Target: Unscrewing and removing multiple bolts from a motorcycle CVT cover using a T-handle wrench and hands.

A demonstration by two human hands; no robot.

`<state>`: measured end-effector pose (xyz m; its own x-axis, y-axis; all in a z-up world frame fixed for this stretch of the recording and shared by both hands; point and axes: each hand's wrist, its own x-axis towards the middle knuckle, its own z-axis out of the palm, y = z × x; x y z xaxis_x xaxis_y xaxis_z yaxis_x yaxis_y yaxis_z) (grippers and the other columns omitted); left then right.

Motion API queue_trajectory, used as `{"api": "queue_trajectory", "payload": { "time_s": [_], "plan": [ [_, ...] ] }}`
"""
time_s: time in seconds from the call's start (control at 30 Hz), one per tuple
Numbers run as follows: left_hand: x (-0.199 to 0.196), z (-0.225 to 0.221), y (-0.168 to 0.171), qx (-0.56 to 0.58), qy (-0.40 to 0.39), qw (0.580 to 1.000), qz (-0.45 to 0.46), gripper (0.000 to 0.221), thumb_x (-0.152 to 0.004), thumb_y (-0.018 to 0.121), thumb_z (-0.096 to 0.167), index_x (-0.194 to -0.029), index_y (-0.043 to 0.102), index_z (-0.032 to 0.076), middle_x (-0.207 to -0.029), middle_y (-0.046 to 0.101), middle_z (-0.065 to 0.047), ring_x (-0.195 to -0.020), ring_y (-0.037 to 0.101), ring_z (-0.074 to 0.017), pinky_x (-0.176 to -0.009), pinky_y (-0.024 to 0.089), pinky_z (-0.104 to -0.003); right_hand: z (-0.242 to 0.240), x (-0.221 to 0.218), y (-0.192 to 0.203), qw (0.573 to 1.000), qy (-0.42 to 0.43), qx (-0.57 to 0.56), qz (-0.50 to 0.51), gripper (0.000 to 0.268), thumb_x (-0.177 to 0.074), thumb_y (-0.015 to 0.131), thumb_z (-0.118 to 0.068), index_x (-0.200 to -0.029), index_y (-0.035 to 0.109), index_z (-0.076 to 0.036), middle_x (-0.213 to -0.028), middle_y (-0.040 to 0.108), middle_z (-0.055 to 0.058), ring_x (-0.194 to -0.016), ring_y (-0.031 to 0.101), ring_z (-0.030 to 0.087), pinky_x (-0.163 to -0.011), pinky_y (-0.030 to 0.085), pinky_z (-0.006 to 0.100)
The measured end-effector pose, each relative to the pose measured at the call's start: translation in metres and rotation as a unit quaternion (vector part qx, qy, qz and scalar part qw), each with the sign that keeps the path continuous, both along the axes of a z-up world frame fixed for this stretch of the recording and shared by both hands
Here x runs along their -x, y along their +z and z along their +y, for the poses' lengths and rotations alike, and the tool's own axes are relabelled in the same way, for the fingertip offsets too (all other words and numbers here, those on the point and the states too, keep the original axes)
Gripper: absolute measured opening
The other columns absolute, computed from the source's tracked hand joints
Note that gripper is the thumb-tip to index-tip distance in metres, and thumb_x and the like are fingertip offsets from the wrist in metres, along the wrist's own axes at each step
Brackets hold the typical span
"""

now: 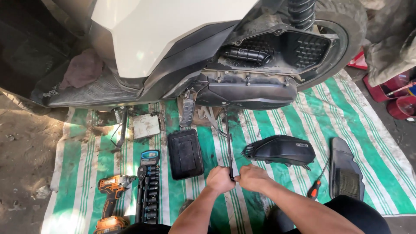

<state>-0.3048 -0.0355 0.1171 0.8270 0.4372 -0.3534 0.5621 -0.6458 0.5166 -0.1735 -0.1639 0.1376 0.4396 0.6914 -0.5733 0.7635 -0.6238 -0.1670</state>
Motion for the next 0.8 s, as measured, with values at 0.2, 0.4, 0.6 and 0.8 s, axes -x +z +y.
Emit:
{"api": "queue_trajectory", "payload": {
  "time_s": [0.2, 0.4, 0.6, 0.8],
  "plan": [
    [0.001, 0.0, -0.023, 0.006, 0.008, 1.0, -0.017, 0.032, -0.082, 0.079, 0.041, -0.083, 0.078, 0.01, -0.086, 0.08, -0.012, -0.08, 0.074, -0.042, -0.073, 0.062, -0.049, -0.001, 0.01, 0.003, 1.0, -0.021, 0.003, 0.001, 0.049, -0.108, 0.06, -0.058, -0.116, 0.077, -0.012, -0.121, 0.078, 0.013, -0.113, 0.074, 0.035, -0.101, 0.057, 0.047],
    [0.002, 0.0, -0.035, 0.016, 0.01, 0.999, -0.051, 0.03, -0.08, 0.078, 0.039, -0.08, 0.077, 0.009, -0.081, 0.081, -0.01, -0.077, 0.075, -0.0411, -0.073, 0.063, -0.047, -0.012, 0.013, -0.027, 0.998, 0.021, -0.046, -0.044, 0.05, -0.109, 0.059, -0.058, -0.108, 0.076, -0.01, -0.11, 0.08, 0.016, -0.102, 0.076, 0.037, -0.096, 0.058, 0.047],
    [-0.003, -0.01, -0.067, 0.062, 0.013, 0.973, -0.223, 0.014, -0.07, 0.069, 0.025, -0.07, 0.072, 0.012, -0.072, 0.077, -0.011, -0.063, 0.064, -0.0423, -0.067, 0.059, -0.045, -0.011, 0.02, -0.012, 0.981, 0.073, -0.158, -0.081, 0.038, -0.1, 0.068, -0.04, -0.08, 0.08, -0.01, -0.079, 0.08, 0.017, -0.072, 0.077, 0.042, -0.069, 0.062, 0.05],
    [-0.016, -0.048, -0.174, 0.363, 0.141, 0.843, -0.37, 0.043, -0.089, 0.064, 0.046, -0.105, 0.069, 0.006, -0.101, 0.074, -0.016, -0.092, 0.065, -0.0377, -0.09, 0.052, -0.046, 0.042, 0.062, 0.111, 0.996, 0.025, -0.073, 0.034, 0.032, -0.095, 0.071, -0.034, -0.103, 0.081, -0.005, -0.105, 0.08, 0.018, -0.094, 0.079, 0.04, -0.086, 0.065, 0.053]
  ]
}}
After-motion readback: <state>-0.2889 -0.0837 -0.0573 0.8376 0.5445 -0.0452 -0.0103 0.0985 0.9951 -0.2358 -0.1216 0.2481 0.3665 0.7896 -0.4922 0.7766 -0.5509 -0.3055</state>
